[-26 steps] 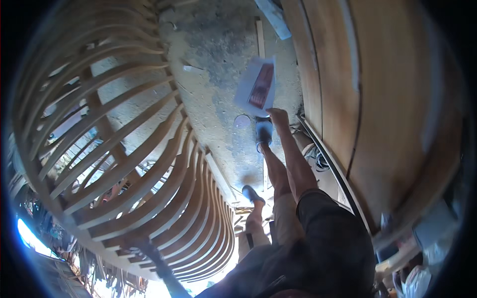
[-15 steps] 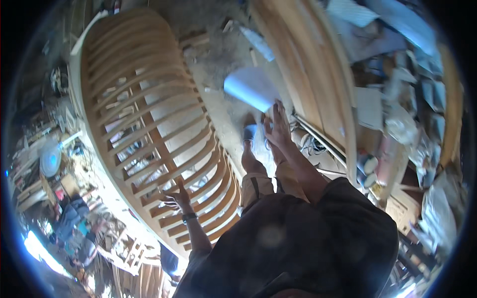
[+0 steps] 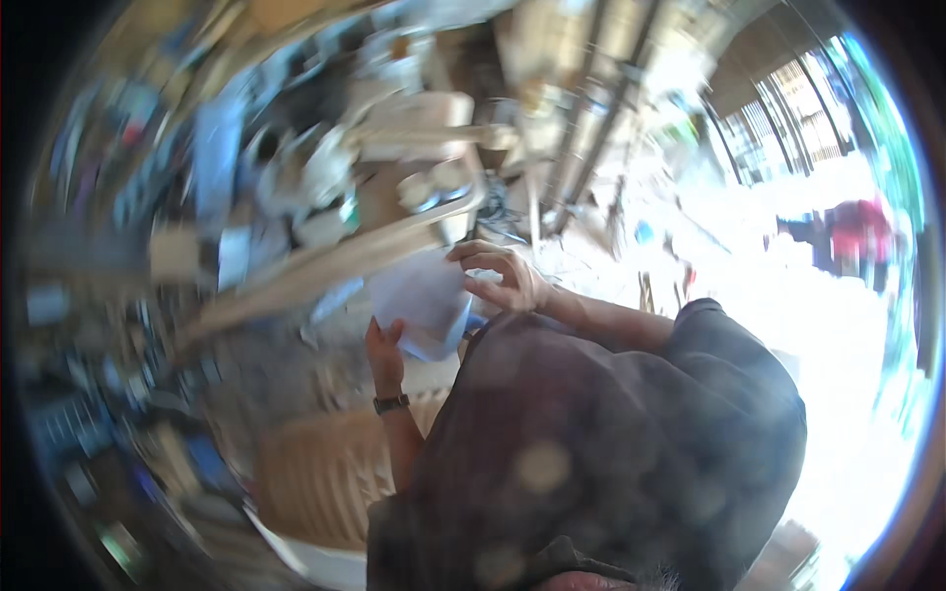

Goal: The person holds a drawing on paper and discusses it with another person, uses a square and a pencil to mark measurements on long wooden boards on the floor, and writes on a technical drawing placed on a wooden cabinet.

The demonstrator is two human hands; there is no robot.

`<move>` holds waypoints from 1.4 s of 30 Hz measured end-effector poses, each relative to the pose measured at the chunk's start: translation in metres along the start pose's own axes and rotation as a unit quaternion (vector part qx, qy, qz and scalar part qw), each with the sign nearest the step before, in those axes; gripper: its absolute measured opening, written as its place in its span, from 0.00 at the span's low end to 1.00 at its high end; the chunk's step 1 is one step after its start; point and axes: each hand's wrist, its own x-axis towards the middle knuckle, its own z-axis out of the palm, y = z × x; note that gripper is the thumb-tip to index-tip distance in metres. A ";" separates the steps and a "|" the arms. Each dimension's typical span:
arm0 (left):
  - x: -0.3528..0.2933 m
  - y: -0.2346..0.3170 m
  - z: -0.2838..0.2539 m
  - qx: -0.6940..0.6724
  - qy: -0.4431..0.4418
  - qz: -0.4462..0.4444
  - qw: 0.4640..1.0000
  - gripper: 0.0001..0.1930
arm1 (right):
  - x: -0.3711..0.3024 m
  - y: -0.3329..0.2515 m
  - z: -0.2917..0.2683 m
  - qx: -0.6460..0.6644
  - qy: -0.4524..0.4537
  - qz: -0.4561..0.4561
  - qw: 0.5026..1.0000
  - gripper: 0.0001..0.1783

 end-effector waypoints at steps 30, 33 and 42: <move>0.155 -0.010 0.671 0.335 -0.582 -0.071 0.738 0.10 | -0.467 -0.026 -0.353 0.018 0.705 0.331 0.627 0.11; 0.150 -0.041 0.726 0.318 -0.578 -0.114 0.743 0.10 | -0.508 0.000 -0.343 -0.055 0.761 0.302 0.572 0.09; 0.133 -0.153 0.892 0.151 -0.549 -0.385 0.727 0.19 | -0.597 0.025 -0.430 0.129 0.873 0.237 0.406 0.12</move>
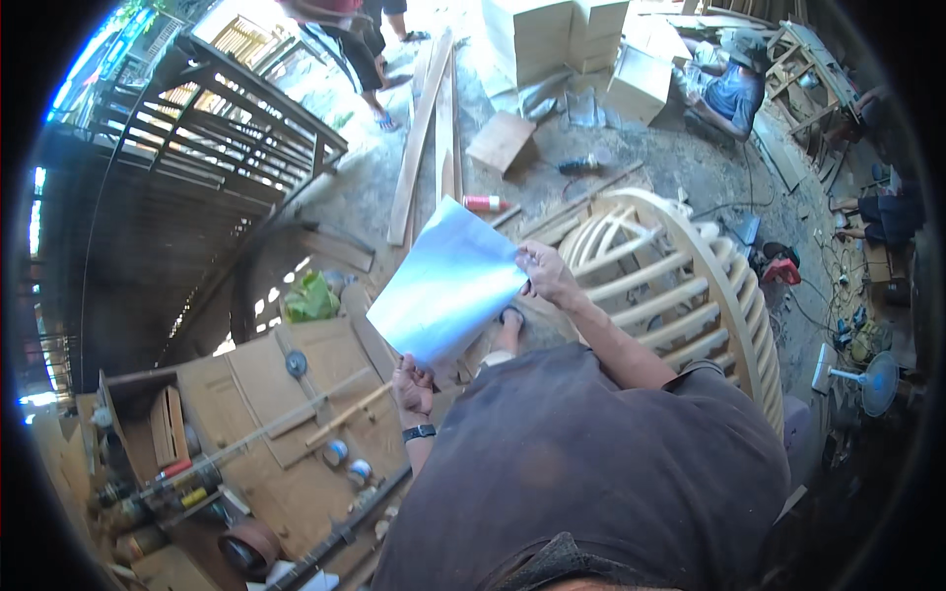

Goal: The person holds a drawing on paper and discusses it with another person, uses a square and a pencil to mark measurements on long wooden boards on the floor, and writes on a technical drawing placed on a wooden cabinet.

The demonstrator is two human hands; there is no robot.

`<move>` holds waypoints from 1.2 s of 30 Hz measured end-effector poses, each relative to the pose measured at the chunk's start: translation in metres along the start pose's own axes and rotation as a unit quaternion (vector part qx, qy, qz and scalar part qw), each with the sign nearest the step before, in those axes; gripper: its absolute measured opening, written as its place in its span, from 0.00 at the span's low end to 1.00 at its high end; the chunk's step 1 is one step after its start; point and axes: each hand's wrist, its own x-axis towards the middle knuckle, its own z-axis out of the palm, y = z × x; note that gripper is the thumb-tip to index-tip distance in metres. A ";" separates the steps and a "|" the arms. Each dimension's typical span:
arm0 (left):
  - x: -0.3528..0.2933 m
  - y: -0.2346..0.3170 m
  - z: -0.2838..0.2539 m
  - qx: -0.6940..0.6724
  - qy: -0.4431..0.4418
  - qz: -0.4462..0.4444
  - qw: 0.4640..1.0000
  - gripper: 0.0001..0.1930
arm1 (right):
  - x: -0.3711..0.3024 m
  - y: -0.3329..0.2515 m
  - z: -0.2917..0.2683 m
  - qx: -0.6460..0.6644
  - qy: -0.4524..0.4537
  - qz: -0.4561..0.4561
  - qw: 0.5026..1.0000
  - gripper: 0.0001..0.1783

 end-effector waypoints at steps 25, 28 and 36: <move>0.243 0.064 0.096 0.292 0.236 -0.006 0.927 0.12 | 0.496 -0.149 -0.086 0.140 0.140 -0.045 0.979 0.11; 0.242 0.029 0.051 0.222 0.315 -0.043 0.922 0.12 | 0.565 -0.166 -0.091 0.148 0.125 -0.054 0.980 0.11; 0.250 -0.053 0.102 0.199 0.181 -0.189 0.945 0.14 | 0.692 -0.202 -0.096 0.159 0.070 -0.041 0.984 0.13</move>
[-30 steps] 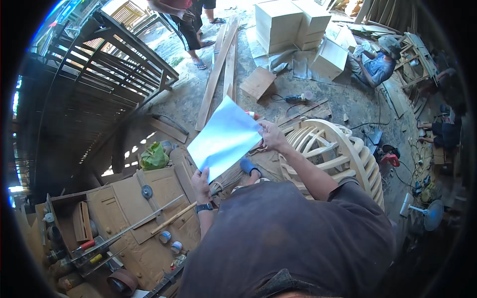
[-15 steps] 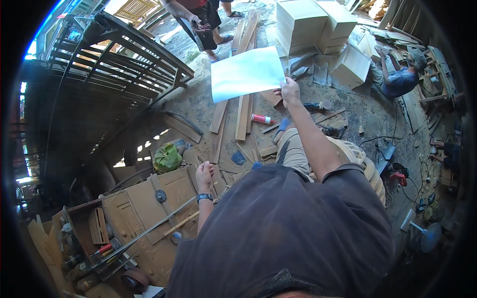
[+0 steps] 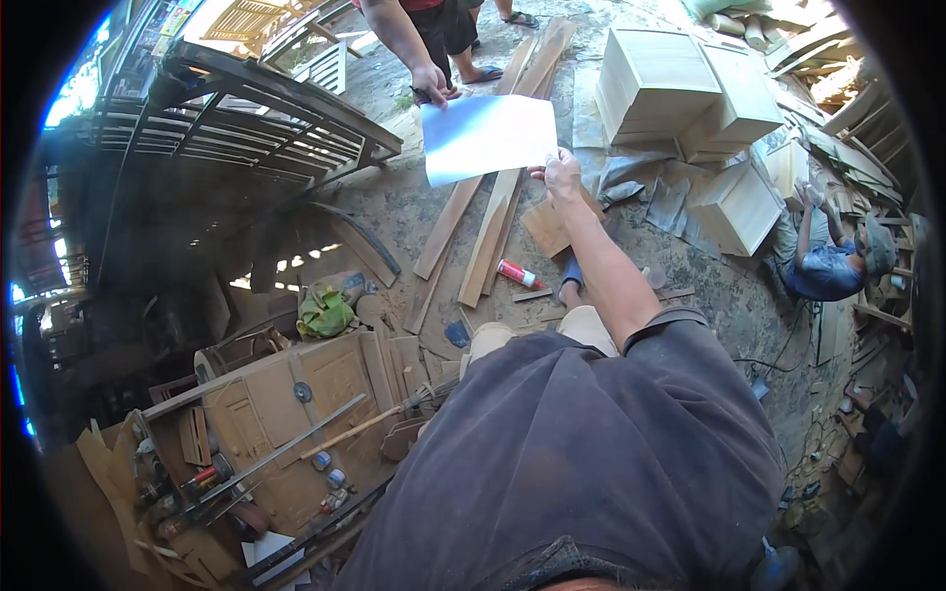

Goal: The person holds a drawing on paper and discusses it with another person, uses a square and a pencil to mark measurements on long wooden boards on the floor, and writes on a technical drawing placed on a wooden cabinet.

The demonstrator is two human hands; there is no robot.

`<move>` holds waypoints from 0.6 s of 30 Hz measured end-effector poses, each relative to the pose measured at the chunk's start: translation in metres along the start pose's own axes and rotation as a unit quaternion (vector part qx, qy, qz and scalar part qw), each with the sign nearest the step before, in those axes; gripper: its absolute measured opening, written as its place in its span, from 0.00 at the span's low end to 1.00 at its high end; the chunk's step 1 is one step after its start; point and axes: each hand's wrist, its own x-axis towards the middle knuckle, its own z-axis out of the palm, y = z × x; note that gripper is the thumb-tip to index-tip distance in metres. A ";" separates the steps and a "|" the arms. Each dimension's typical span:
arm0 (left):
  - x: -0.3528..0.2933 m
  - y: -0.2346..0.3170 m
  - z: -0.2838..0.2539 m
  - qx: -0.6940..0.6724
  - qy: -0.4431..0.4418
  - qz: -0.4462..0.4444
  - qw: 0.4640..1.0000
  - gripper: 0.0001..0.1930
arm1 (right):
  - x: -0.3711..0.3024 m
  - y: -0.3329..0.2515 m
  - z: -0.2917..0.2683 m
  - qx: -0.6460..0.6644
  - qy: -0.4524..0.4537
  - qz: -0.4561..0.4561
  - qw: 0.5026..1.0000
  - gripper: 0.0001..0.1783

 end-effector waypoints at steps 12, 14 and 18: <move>0.047 0.208 0.219 0.052 0.104 0.098 0.988 0.16 | 0.093 -0.062 -0.113 -0.110 0.012 0.042 0.993 0.16; 0.063 0.220 0.217 0.035 0.127 0.101 0.986 0.14 | 0.068 -0.043 -0.149 -0.209 0.004 0.074 0.975 0.15; 0.120 0.236 0.227 0.262 0.025 0.241 0.934 0.12 | 0.006 0.010 -0.305 -0.476 0.067 0.063 0.875 0.18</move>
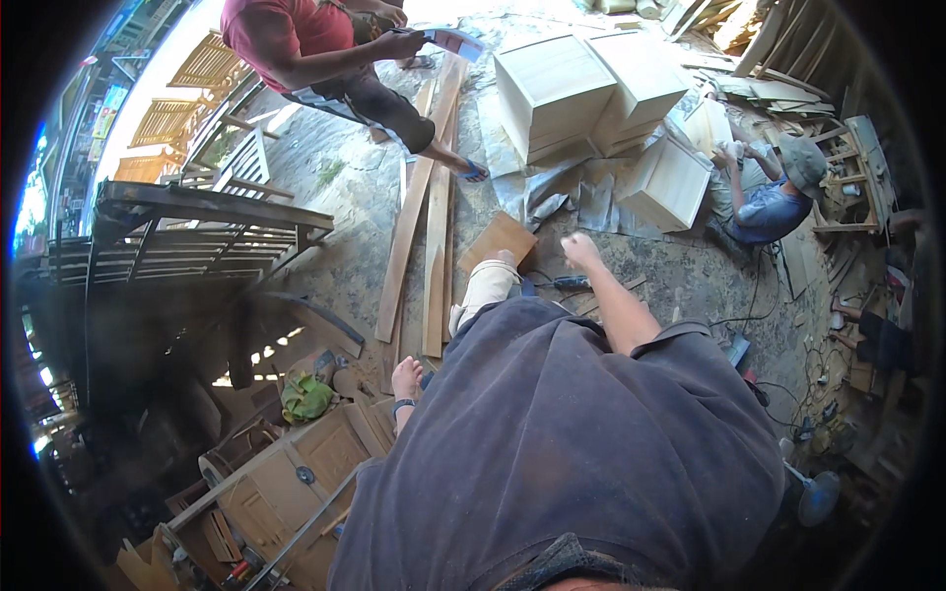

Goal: The person holds a drawing on paper and discusses it with another person, uses a square and a pencil to mark measurements on long wooden boards on the floor, and writes on a technical drawing placed on a wooden cabinet.

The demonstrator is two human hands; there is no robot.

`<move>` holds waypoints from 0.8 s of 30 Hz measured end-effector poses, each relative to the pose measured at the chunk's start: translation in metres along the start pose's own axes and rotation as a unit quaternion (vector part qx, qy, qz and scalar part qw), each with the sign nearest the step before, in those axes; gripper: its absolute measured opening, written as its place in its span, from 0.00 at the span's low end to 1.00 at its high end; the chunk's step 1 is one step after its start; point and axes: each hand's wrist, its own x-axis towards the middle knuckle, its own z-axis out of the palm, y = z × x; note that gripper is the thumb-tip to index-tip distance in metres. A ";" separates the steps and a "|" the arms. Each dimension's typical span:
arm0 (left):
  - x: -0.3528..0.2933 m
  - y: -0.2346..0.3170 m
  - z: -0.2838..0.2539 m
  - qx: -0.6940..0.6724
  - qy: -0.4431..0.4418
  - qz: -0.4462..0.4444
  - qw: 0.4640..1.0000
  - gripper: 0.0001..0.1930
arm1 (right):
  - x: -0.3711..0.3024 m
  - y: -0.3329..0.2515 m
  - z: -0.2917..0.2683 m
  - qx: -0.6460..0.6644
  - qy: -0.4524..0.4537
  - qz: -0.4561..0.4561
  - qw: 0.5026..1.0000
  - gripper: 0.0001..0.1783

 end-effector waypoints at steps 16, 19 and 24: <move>0.152 0.154 0.137 -0.041 -0.143 -0.119 0.982 0.14 | -0.190 0.190 -0.112 0.290 0.187 0.427 0.836 0.18; 0.172 0.195 0.143 0.000 -0.148 -0.066 0.987 0.16 | -0.159 0.156 -0.080 0.332 0.152 0.373 0.853 0.18; 0.207 0.186 0.163 0.042 -0.193 -0.075 0.977 0.17 | -0.125 0.113 -0.062 0.341 0.110 0.309 0.881 0.17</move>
